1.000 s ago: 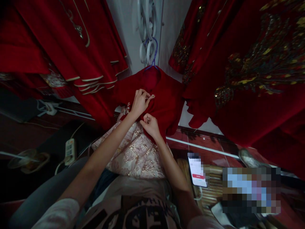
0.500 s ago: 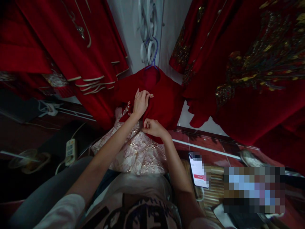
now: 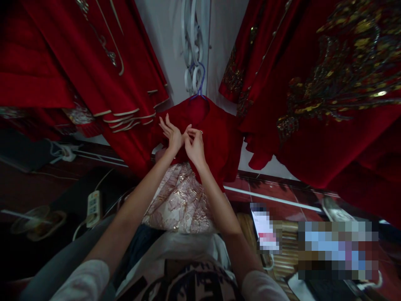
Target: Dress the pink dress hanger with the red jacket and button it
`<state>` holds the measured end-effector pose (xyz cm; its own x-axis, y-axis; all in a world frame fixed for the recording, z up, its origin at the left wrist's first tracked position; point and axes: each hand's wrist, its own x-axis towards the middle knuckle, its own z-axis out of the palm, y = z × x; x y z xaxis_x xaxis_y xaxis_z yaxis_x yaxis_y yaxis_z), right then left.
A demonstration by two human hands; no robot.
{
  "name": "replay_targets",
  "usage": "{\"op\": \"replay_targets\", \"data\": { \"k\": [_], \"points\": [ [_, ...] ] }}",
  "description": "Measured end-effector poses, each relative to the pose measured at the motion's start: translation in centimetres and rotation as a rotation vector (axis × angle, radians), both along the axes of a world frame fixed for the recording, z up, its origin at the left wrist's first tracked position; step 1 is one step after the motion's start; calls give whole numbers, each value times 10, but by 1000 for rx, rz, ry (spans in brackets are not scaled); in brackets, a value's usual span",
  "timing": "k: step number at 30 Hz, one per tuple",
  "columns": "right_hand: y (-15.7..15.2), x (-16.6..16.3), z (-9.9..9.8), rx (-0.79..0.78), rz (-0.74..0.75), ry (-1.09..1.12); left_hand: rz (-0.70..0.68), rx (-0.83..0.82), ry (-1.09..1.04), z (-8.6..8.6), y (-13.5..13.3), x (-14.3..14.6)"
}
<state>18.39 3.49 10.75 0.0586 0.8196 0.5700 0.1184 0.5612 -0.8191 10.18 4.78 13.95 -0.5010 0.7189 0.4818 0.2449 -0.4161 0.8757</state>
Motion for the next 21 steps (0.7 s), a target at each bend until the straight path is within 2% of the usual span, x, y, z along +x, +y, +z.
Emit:
{"op": "replay_targets", "data": {
  "k": [2, 5, 7, 9, 12, 16, 18, 21],
  "points": [
    [15, -14, 8, 47, -156, -103, 7, -50, 4, 0, 7, 2],
    [29, -13, 9, -79, -345, -259, 92, -81, 40, 3, 15, -4],
    [32, 4, 6, -177, -465, -311, 161, -76, 37, 7, 17, -16],
    [32, 32, 2, -181, -564, -347, 191, -63, 38, 13, 18, -32],
    [33, 81, 8, -58, -626, -441, 216, -26, 82, 26, 24, -56],
    [43, 131, 37, -35, -698, -545, 285, -10, 135, 37, 47, -78],
    [49, 147, 50, -9, -712, -576, 267, 11, 191, 34, 58, -86],
    [54, 161, 54, 32, -684, -598, 142, 9, 344, 16, 63, -96]
  ]
}}
